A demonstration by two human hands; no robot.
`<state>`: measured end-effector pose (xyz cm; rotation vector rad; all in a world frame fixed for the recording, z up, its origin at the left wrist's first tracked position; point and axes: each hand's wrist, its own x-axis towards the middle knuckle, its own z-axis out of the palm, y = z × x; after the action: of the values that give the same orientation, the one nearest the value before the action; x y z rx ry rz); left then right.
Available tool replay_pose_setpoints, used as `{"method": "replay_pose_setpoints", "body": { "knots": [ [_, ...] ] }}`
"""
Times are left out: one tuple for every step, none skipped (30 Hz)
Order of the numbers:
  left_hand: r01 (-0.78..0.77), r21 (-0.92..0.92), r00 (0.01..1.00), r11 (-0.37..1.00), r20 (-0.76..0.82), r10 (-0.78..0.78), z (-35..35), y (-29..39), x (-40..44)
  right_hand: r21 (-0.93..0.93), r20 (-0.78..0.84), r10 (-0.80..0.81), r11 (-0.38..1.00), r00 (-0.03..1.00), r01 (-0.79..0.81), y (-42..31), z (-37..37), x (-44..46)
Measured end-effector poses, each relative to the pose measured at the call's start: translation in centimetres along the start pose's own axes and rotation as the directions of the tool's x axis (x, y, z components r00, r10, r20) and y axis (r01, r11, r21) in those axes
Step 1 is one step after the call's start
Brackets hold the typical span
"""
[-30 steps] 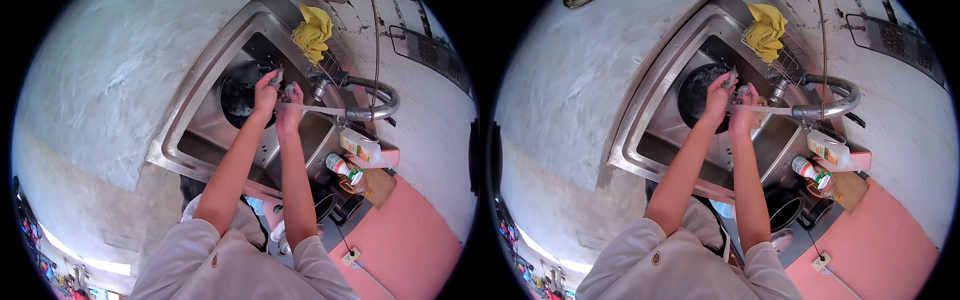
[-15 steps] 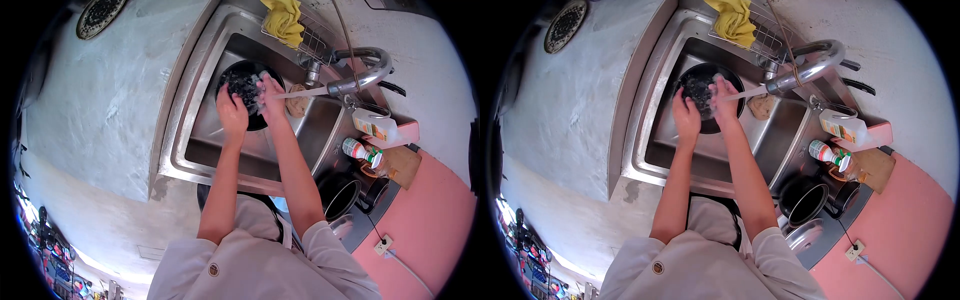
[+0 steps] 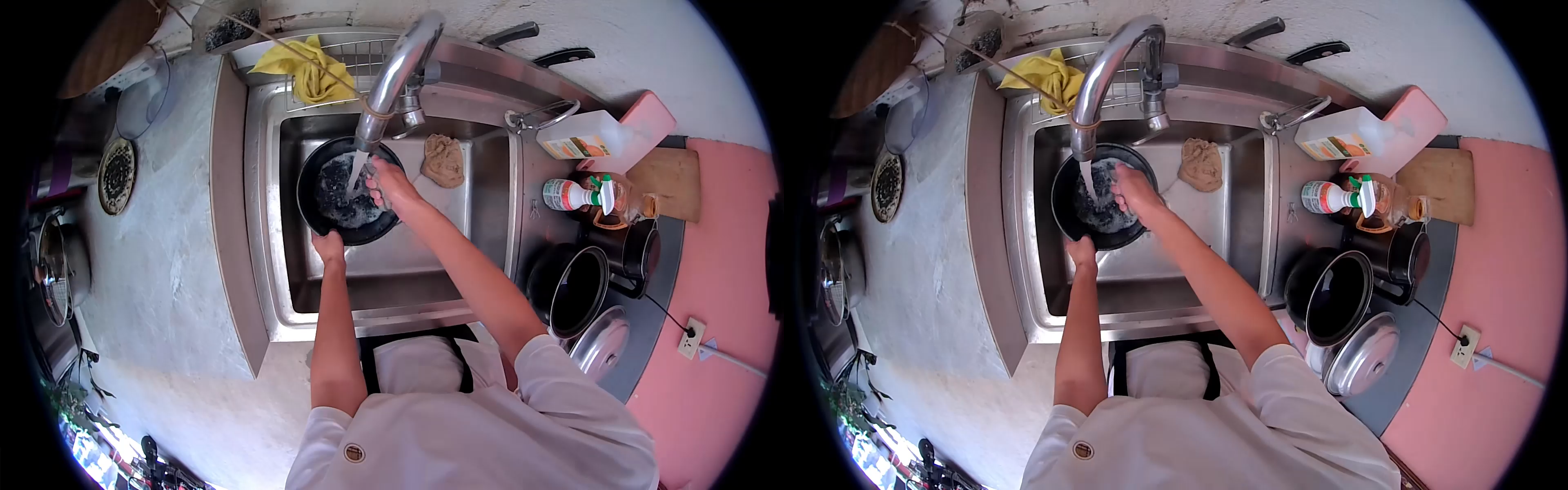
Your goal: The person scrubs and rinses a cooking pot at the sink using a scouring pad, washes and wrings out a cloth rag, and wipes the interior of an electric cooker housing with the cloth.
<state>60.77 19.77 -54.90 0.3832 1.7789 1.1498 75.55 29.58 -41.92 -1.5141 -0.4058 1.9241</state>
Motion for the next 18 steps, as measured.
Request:
{"method": "replay_pose_setpoints", "body": {
  "knots": [
    [0.012,0.082,1.0,0.997,0.019,-0.013,0.0,-0.2,0.3,0.034,0.002,0.039,0.999,0.999,-0.039,-0.5,-2.4,-0.2],
    [0.071,-0.001,0.997,0.997,0.005,-0.071,0.2,0.8,-0.2,0.047,-0.116,0.0,0.999,0.993,0.005,-1.8,-4.0,-1.0],
    [0.07,0.0,0.998,0.998,0.003,-0.07,0.2,0.8,-0.4,0.054,-0.228,-0.032,0.997,0.973,0.046,-3.1,-5.6,-1.9],
    [0.085,-0.045,0.996,0.995,0.006,-0.085,0.2,0.8,-0.6,0.318,-0.217,-0.095,0.934,0.972,0.162,-4.5,-7.6,-1.7],
    [0.097,-0.089,0.995,0.991,0.01,-0.097,0.0,0.8,-0.7,0.559,-0.221,-0.155,0.789,0.963,0.255,-5.8,-9.1,-1.1],
    [0.093,-0.085,0.996,0.992,0.0,-0.093,-0.1,0.7,-0.7,0.619,-0.284,-0.205,0.707,0.937,0.343,-7.8,-9.3,-1.5],
    [0.066,-0.032,0.998,0.997,0.022,-0.065,0.0,0.3,-0.7,0.666,-0.352,-0.24,0.615,0.905,0.422,-9.6,-9.3,-2.0],
    [0.043,0.023,0.998,0.999,0.039,-0.044,-0.3,-0.2,-1.0,0.652,-0.335,-0.275,0.622,0.901,0.432,-9.7,-10.5,-1.3],
    [0.021,0.081,0.998,0.996,0.052,-0.025,-0.9,-0.6,-1.2,0.642,-0.312,-0.307,0.629,0.899,0.437,-9.5,-11.5,-0.6],
    [-0.043,0.148,0.999,0.988,0.02,0.04,-1.0,0.2,-1.8,0.581,-0.334,-0.281,0.69,0.9,0.432,-9.0,-12.1,-0.2],
    [-0.105,0.22,0.994,0.97,-0.002,0.108,-0.8,2.0,-2.7,0.545,-0.413,-0.191,0.732,0.89,0.41,-8.3,-11.8,0.0],
    [-0.104,0.293,0.994,0.95,-0.014,0.113,-0.7,4.1,-3.7,0.446,-0.394,-0.213,0.806,0.894,0.388,-6.5,-12.1,0.7],
    [-0.102,0.361,0.993,0.927,-0.024,0.118,-0.7,5.6,-4.3,0.337,-0.371,-0.237,0.867,0.898,0.369,-4.9,-12.3,1.2],
    [-0.036,0.405,0.998,0.914,-0.034,0.055,-1.0,6.2,-4.1,0.346,-0.361,-0.229,0.867,0.904,0.358,-3.9,-11.1,0.5],
    [-0.037,0.412,0.997,0.911,-0.044,0.06,-1.5,6.7,-4.0,0.099,-0.253,-0.307,0.935,0.917,0.341,-2.3,-9.7,-0.3],
    [-0.024,0.476,1.0,0.879,-0.003,0.029,-2.0,7.7,-4.1,-0.155,-0.127,-0.354,0.93,0.927,0.334,-1.0,-8.1,-1.0],
    [-0.012,0.539,0.999,0.842,0.033,-0.007,-2.6,8.6,-4.2,-0.144,-0.119,-0.348,0.933,0.93,0.331,0.0,-6.9,-0.8],
    [0.014,0.591,0.998,0.806,0.04,-0.047,-3.2,9.6,-4.4,-0.501,-0.049,-0.525,0.749,0.85,0.434,1.1,-5.8,-0.6]
  ]
}}
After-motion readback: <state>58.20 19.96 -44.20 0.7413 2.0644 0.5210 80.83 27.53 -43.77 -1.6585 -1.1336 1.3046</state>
